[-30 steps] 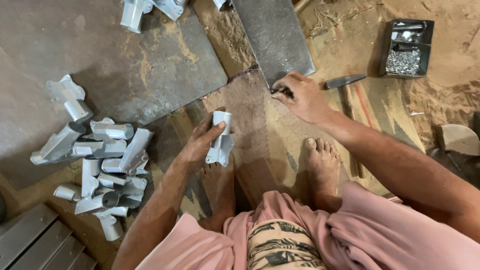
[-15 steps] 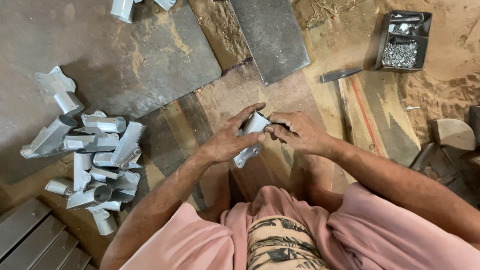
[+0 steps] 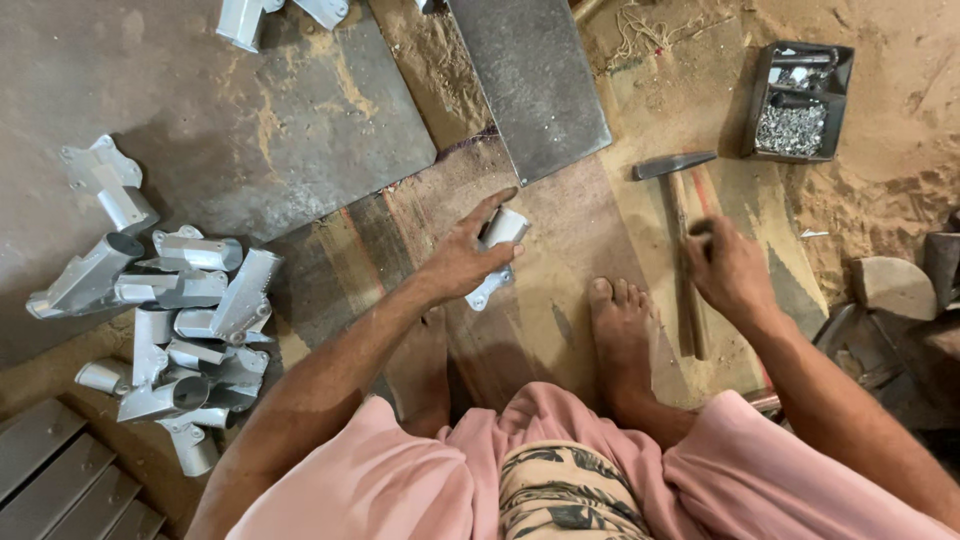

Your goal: The person sits on the workshop floor and hammers cast metal fittings one at a time on a steel plate, striking the parts with a small hammer to shape or straighten them, then places the finished fitting onto a growing pile and picks up the next one.

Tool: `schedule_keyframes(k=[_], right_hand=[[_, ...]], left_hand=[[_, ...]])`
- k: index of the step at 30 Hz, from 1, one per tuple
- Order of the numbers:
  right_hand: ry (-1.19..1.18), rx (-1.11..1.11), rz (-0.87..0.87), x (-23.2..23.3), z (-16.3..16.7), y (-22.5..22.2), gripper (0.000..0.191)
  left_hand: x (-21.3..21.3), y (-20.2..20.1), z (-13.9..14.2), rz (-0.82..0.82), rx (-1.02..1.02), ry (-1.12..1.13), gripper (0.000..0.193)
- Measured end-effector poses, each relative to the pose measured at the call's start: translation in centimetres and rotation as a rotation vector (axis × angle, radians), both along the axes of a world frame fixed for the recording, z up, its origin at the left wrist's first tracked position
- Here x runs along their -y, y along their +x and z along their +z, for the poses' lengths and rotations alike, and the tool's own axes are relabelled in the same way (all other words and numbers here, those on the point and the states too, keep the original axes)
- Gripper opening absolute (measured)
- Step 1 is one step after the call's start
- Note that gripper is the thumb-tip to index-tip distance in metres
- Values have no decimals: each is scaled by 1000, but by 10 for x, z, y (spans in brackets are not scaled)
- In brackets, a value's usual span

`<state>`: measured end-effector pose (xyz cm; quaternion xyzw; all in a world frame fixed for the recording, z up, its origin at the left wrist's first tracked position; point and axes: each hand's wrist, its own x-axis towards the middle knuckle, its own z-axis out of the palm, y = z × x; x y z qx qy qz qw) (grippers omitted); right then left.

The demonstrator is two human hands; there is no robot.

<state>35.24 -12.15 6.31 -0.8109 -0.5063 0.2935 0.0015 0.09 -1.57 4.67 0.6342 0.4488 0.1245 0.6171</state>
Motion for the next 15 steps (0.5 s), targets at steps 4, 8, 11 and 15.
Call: schedule_keyframes(k=[4,8,11,15], right_hand=[[-250,170,69,37,-25,31,57],[-287,98,141,54,-52,46,36],[-221,44,5,58,-60,51,41],[-68,41,-203,60,-55,54,37]], left_hand=[[-13,17,-6,32,-151,-183,89],[-27,30,-15,81,-128,-215,93],[-30,34,-26,120,-139,-279,96],[-28,31,-44,115,-74,-180,93]])
